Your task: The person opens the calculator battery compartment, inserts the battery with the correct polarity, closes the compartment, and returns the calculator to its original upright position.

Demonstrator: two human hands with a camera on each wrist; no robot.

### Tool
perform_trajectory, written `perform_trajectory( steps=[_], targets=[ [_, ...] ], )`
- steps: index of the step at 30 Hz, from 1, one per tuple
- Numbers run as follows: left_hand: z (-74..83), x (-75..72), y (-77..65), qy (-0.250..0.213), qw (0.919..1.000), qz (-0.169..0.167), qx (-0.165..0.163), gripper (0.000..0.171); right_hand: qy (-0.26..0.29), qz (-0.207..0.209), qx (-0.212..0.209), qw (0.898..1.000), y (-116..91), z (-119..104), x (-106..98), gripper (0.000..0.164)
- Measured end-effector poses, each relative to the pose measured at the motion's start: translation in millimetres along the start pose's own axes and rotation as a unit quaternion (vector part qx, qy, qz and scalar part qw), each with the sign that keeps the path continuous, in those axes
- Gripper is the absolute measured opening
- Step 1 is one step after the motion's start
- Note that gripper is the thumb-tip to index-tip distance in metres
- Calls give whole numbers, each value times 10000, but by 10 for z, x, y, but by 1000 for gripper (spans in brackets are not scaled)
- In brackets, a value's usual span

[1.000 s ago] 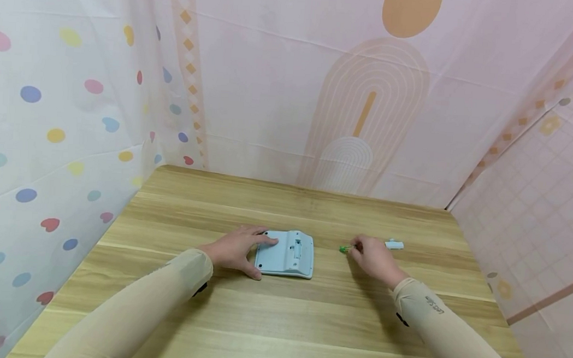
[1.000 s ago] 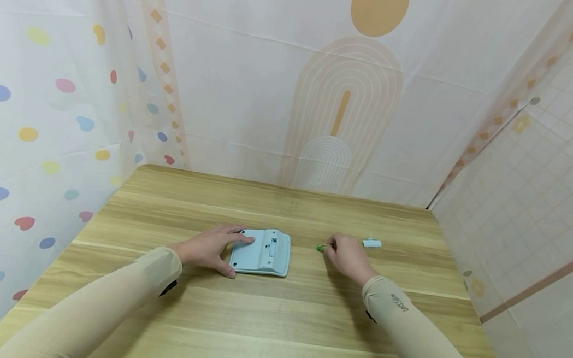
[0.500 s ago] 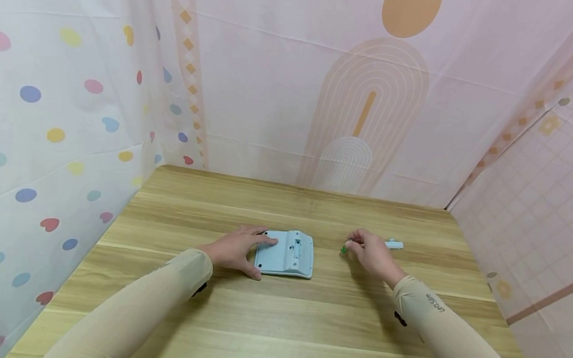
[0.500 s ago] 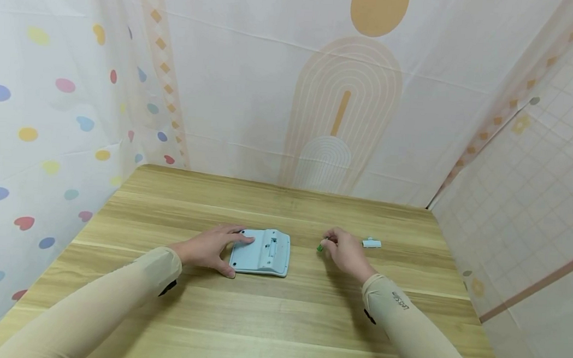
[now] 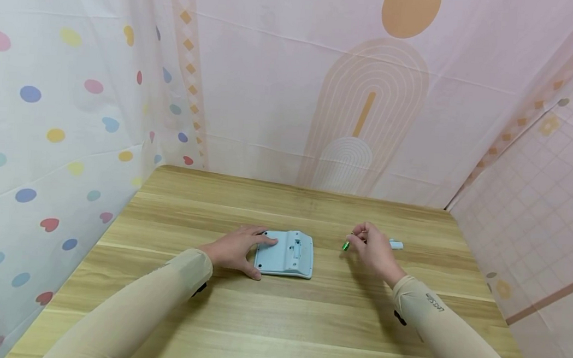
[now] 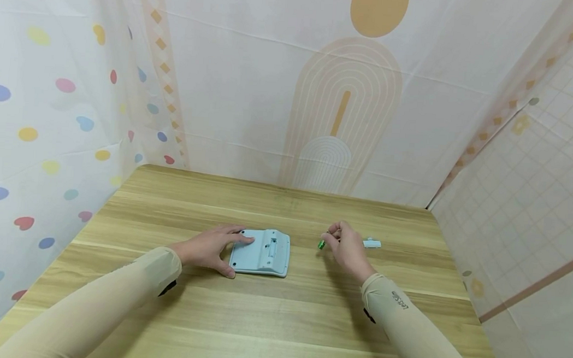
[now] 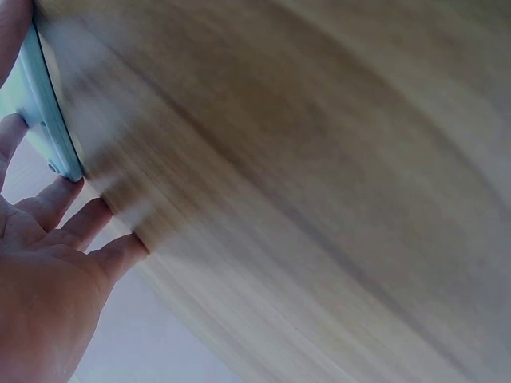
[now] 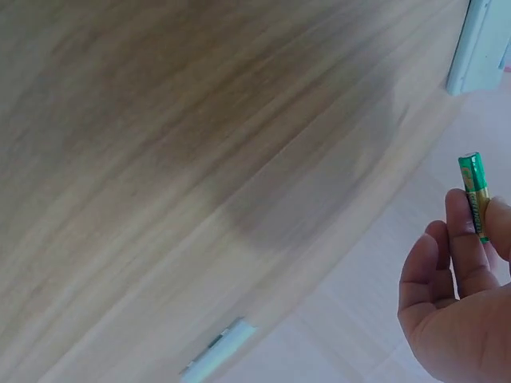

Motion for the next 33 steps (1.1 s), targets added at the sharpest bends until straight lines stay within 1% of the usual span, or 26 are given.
perform_trajectory(
  steps=[4, 9, 14, 17, 22, 26, 33],
  targets=[
    [-3, -4, 1, 1, 10000, 7, 19, 93, -61, 103, -20, 9999, 25, -58, -17, 23],
    [6, -20, -8, -37, 10000, 42, 71, 93, 41, 109, -80, 9999, 90, -241, 21, 22],
    [12, -23, -16, -68, 10000, 30, 57, 94, 187, 60, -212, 9996, 164, -488, 145, 21],
    [11, -23, -13, -63, 10000, 6, 36, 94, 302, 10, -359, 9989, 205, -635, 241, 21],
    [10, -20, -10, -121, 9999, -29, -12, 94, 202, -87, -708, 9973, 256, -836, 394, 18],
    [12, -27, -12, -112, 9999, -11, 24, 94, 57, -147, -941, 9954, 278, -931, 483, 16],
    [15, -34, -24, -92, 9999, 13, 91, 94, -103, -161, -1122, 9935, 290, -985, 587, 14]
  ],
)
Point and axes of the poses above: each hand's wrist, its own y-axis towards the middle knuckle, its own x-axis out of the palm, z = x × y, the point moved 6 cm from there along y, towards the middle knuckle, and after that the axes turned 5 degrees about -y, right-handed, at the moved point
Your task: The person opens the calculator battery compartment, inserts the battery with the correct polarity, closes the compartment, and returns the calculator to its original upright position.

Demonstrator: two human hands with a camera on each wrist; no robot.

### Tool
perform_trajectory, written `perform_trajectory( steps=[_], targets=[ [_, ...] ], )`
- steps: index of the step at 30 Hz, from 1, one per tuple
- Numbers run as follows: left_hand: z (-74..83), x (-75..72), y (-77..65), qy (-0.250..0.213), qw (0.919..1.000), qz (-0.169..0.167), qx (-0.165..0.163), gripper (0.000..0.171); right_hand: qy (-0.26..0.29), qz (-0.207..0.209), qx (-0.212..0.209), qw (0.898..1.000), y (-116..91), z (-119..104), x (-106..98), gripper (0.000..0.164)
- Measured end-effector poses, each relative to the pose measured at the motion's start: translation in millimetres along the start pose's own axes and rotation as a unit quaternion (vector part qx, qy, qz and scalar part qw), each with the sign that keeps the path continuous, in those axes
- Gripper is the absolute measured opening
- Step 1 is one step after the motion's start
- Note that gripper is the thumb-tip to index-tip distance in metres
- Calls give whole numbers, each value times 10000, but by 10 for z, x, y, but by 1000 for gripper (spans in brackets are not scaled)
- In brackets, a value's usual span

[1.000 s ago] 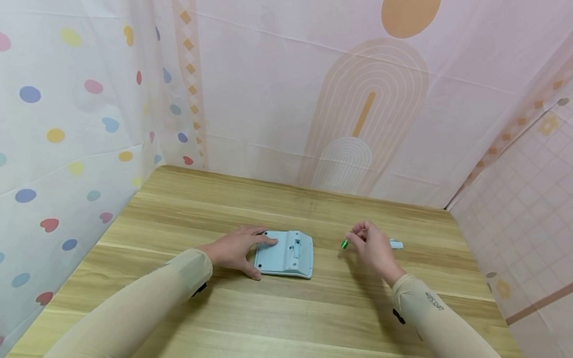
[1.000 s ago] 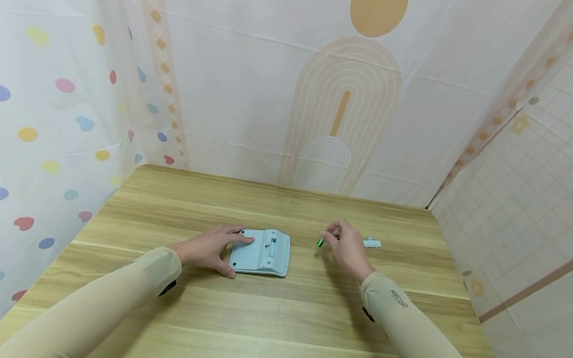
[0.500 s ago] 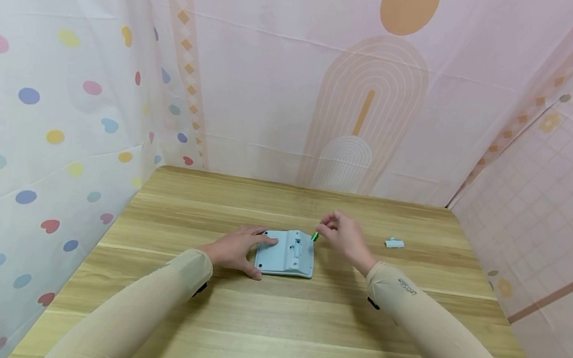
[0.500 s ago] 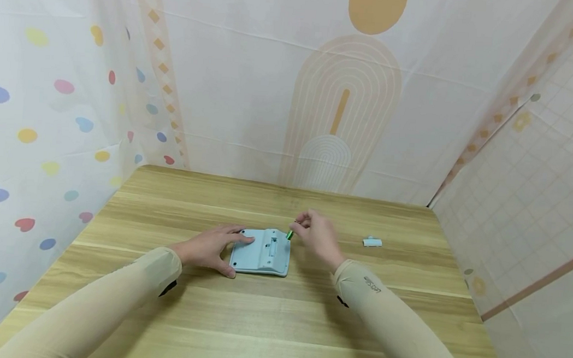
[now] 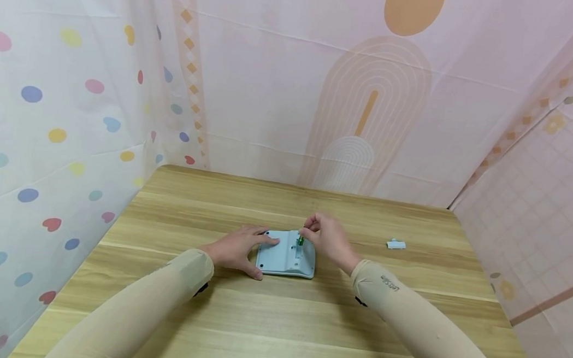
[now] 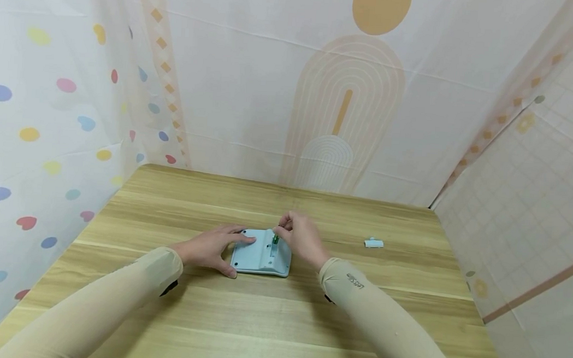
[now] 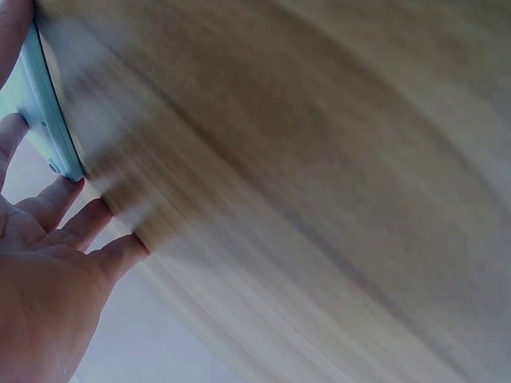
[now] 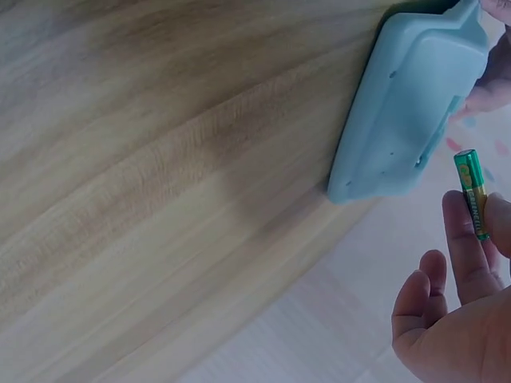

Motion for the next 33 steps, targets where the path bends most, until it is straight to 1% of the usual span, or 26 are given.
perform_trajectory(
  steps=[4, 14, 17, 23, 29, 33],
  targets=[
    [2, -1, -6, -15, 10000, 19, 36, 94, -22, -31, -81, 10000, 0, -13, 31, 14],
    [-11, 6, 9, -17, 10000, 24, 54, 94, -13, -218, -115, 9997, -20, -20, 99, 12],
    [-16, 12, 14, -11, 10000, 4, 7, 94, -144, -253, -157, 9995, -29, -23, 125, 11],
    [-20, 28, 17, -5, 10000, -24, -30, 94, -363, -408, -14, 9985, -58, 18, 182, 12],
    [-29, 32, 22, -7, 10000, -41, -43, 94, -502, -347, -104, 9981, -74, 38, 194, 17],
    [-47, 35, 36, 31, 10000, -22, -39, 95, -494, -257, -45, 9984, -85, 57, 169, 18]
  ],
)
Point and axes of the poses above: each hand's wrist, its own y-axis towards the middle knuckle, its own x-axis out of the palm, z = x × y, the point moved 6 cm from there along y, towards the middle knuckle, and after that the axes turned 5 degrees about -y, right-handed, at the moved point
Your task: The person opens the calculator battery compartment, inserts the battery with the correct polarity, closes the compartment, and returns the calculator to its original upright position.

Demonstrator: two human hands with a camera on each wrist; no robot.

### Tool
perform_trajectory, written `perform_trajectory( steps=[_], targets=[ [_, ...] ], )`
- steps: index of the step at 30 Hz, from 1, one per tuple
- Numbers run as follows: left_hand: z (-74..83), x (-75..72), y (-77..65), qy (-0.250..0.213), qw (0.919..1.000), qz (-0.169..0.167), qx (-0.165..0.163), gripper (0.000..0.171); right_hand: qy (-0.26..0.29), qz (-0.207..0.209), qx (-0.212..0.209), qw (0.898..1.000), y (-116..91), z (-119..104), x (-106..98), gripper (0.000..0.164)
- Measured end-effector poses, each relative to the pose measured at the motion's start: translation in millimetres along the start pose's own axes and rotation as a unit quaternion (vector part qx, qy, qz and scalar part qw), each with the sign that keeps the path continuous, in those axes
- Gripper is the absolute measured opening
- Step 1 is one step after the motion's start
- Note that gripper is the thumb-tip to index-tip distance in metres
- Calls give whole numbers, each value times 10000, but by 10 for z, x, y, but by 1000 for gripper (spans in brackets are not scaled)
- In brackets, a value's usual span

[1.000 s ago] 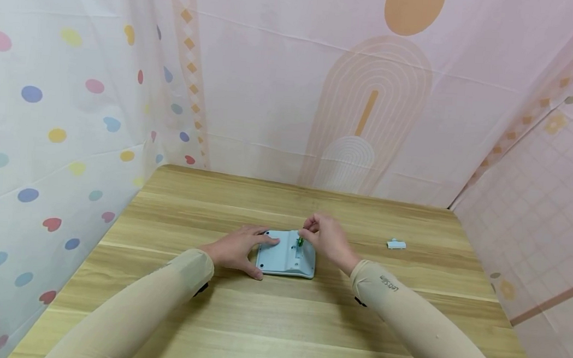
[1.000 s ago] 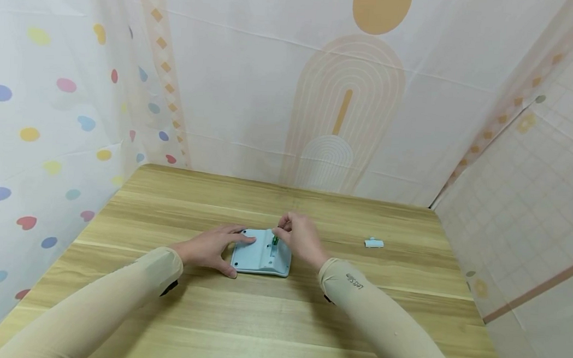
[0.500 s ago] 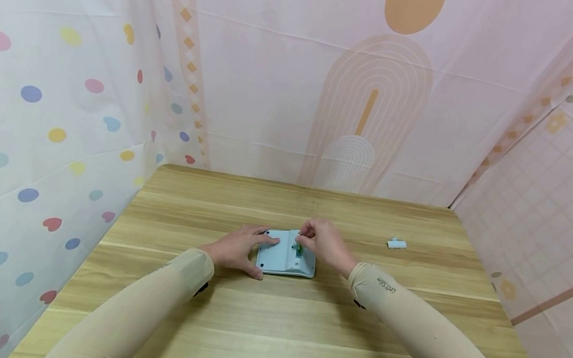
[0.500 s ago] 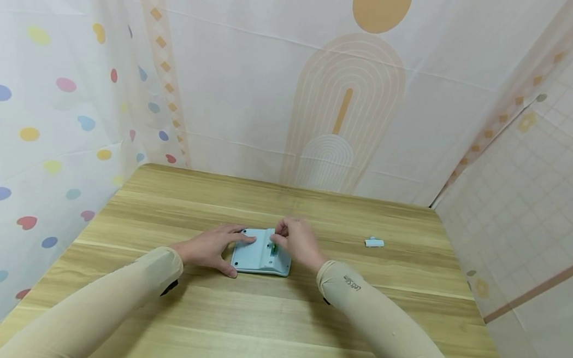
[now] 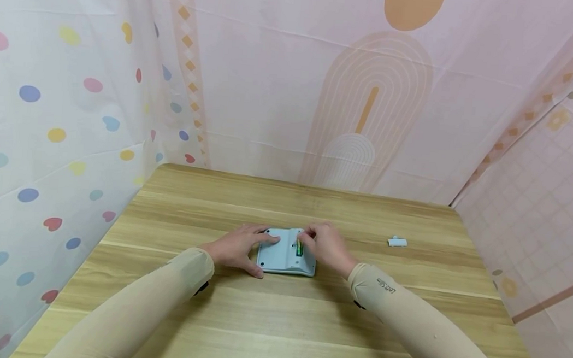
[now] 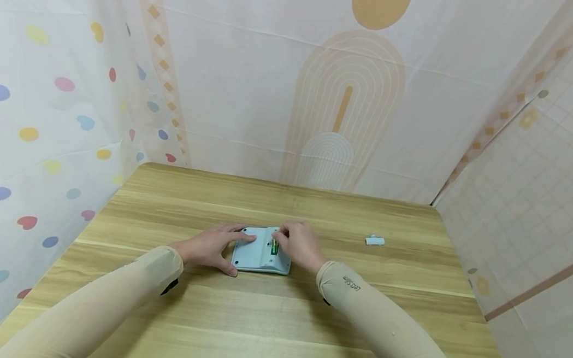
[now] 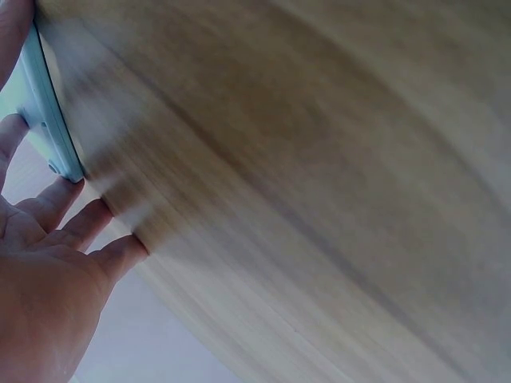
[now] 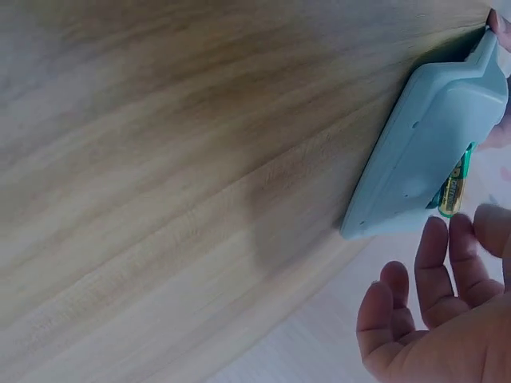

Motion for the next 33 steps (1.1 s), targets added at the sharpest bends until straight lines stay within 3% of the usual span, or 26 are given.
perform_trajectory(
  steps=[4, 9, 12, 16, 22, 33],
  targets=[
    [-7, 2, 7, -21, 10000, 1, -4, 95, 130, -217, 26, 9997, -24, 59, -14, 23],
    [-10, 2, 5, -19, 10000, 10, -15, 95, -443, -785, -793, 9928, -82, 43, -17, 86],
    [-8, -5, -2, -13, 10000, 12, -27, 96, -1028, -949, -1333, 9811, -136, -25, -11, 105],
    [12, -13, -11, -34, 10000, -3, -39, 95, -1406, -1068, -1433, 9738, -196, -71, 20, 105],
    [5, -3, 0, 0, 10000, -7, -73, 95, -1608, -1060, -1233, 9735, -218, -41, 72, 105],
    [1, 0, 6, -4, 10000, -22, -84, 95, -1246, -1060, -671, 9842, -233, -2, 80, 105]
  ],
)
Point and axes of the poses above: each hand's wrist, its own y-axis towards the middle knuckle, its own x-axis out of the palm, z = x × y, the point moved 6 cm from there along y, towards the middle knuckle, and after that the axes turned 5 degrees about -y, right-handed, at the moved point
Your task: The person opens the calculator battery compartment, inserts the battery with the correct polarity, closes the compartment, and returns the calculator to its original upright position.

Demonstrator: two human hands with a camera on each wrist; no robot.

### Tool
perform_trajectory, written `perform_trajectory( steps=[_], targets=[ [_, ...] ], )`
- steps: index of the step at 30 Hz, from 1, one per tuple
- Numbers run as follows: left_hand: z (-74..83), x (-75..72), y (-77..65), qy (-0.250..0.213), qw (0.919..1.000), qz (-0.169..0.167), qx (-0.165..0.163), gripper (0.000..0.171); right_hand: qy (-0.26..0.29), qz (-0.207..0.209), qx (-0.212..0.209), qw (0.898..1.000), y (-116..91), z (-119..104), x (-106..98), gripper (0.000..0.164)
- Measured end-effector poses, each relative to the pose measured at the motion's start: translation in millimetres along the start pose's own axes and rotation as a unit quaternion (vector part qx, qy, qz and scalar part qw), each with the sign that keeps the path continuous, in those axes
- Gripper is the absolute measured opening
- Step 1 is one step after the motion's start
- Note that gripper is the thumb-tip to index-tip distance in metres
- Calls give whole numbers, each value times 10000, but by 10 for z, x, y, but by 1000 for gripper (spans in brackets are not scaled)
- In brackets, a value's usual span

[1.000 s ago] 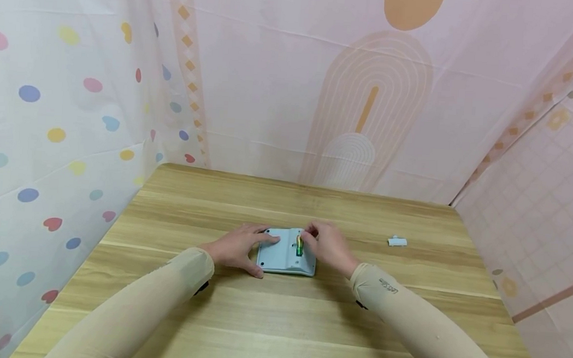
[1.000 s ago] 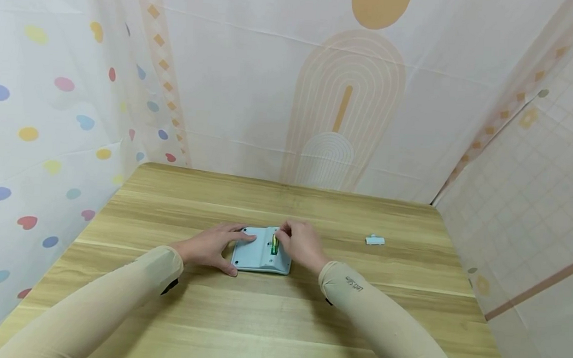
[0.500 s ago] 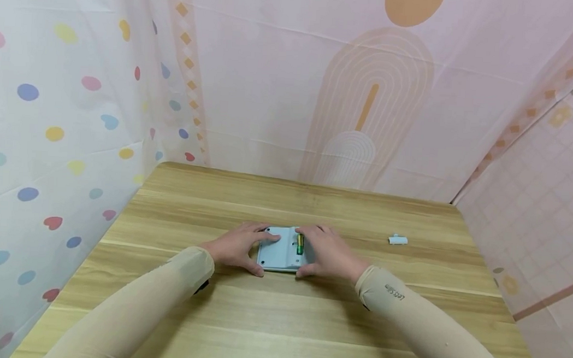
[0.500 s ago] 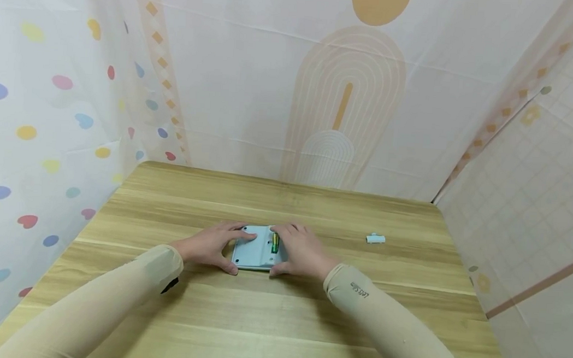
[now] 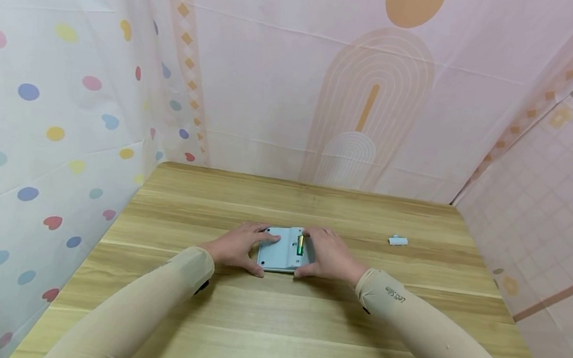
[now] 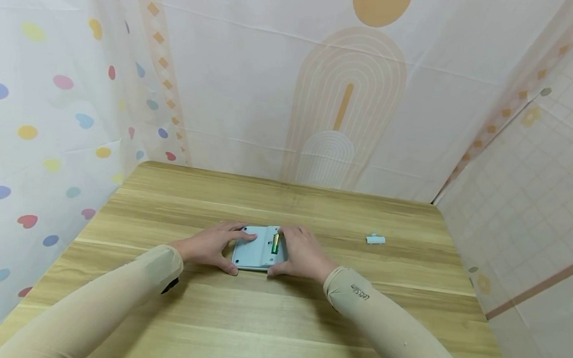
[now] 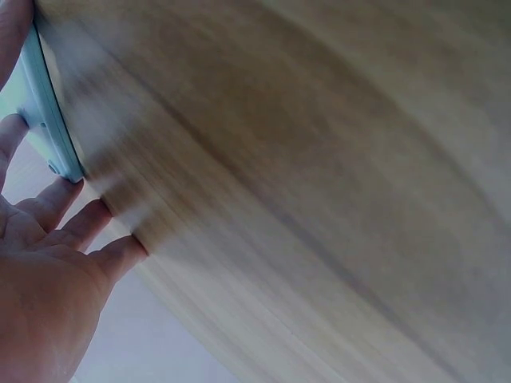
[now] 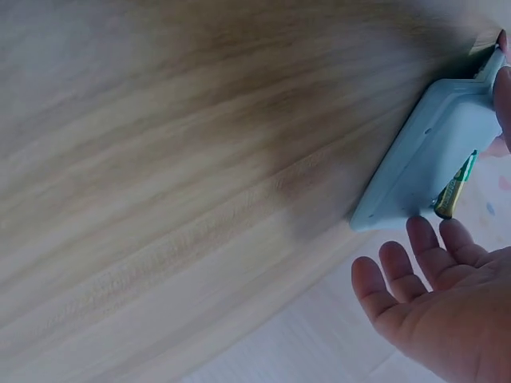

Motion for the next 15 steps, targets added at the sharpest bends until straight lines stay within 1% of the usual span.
perform_trajectory(
  steps=[5, 15],
  targets=[
    [21, -11, -13, -54, 10000, 10, -9, 95, 274, 11, 234, 9993, 8, 20, 8, 98],
    [19, -10, -23, -70, 10000, 19, 13, 95, 384, -82, 176, 9991, 30, 6, 1, 89]
  ],
)
Point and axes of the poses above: each hand's wrist, its own y-axis towards the middle knuckle, its own x-axis out of the palm, z = x × y, the point moved 6 cm from there along y, towards the middle knuckle, and after that the axes turned 5 degrees about -y, right-handed, at the moved point
